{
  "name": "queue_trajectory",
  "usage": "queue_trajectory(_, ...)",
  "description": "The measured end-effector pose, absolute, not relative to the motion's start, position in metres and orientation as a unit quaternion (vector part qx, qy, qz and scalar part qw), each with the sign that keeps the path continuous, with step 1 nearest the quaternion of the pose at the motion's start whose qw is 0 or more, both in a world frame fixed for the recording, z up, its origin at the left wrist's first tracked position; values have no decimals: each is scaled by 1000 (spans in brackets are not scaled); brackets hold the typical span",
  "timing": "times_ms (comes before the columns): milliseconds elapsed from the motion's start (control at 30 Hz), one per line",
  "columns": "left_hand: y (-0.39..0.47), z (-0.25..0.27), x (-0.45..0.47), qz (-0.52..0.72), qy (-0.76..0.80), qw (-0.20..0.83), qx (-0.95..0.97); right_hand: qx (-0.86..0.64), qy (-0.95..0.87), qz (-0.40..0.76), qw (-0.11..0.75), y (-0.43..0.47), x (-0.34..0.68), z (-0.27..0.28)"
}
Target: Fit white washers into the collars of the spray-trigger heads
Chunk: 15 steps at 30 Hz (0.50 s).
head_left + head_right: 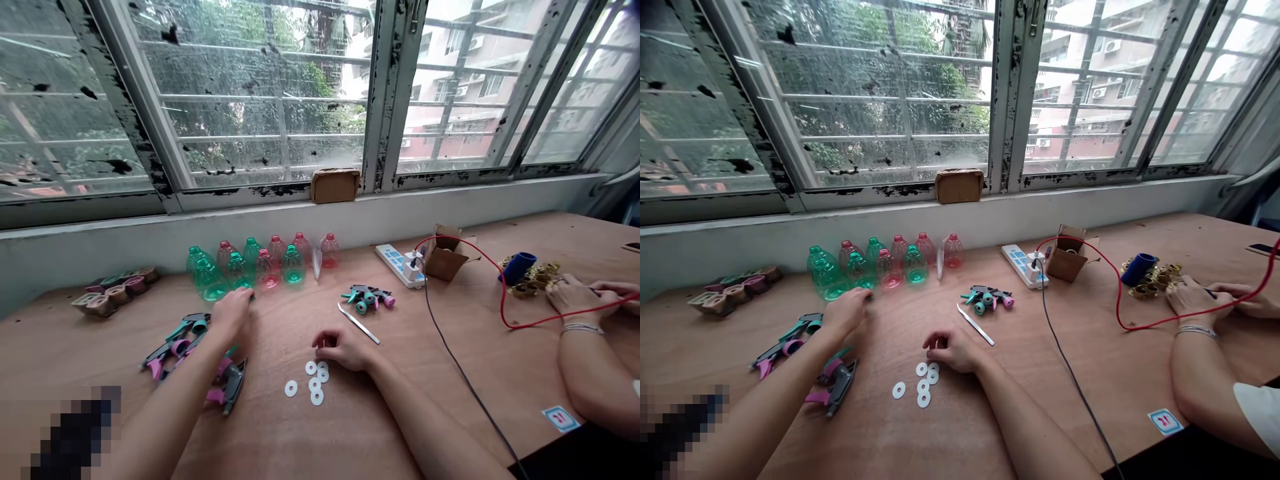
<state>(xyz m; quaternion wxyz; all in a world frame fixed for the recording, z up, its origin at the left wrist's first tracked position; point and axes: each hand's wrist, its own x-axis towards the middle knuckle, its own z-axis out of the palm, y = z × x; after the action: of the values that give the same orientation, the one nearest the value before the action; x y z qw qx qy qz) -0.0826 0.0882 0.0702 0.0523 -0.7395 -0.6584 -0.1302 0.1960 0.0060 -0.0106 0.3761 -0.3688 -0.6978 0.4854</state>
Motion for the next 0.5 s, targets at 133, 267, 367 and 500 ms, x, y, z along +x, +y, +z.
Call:
queue_trajectory(133, 67, 82, -66, -199, -652, 89, -727, -358, -668, 507, 411, 8, 194, -13)
queue_trajectory(267, 30, 67, -34, -314, -520, 84, -789, -371, -645, 503, 439, 10, 192, -17)
queue_trajectory(367, 13, 38, -16, -300, -524, 18, -797, -395, -640, 470, 462, 11, 192, -20)
queue_trajectory(500, 9, 8, -11, -309, -565, -97, -758, -409, -654, 437, 462, 11, 192, -22)
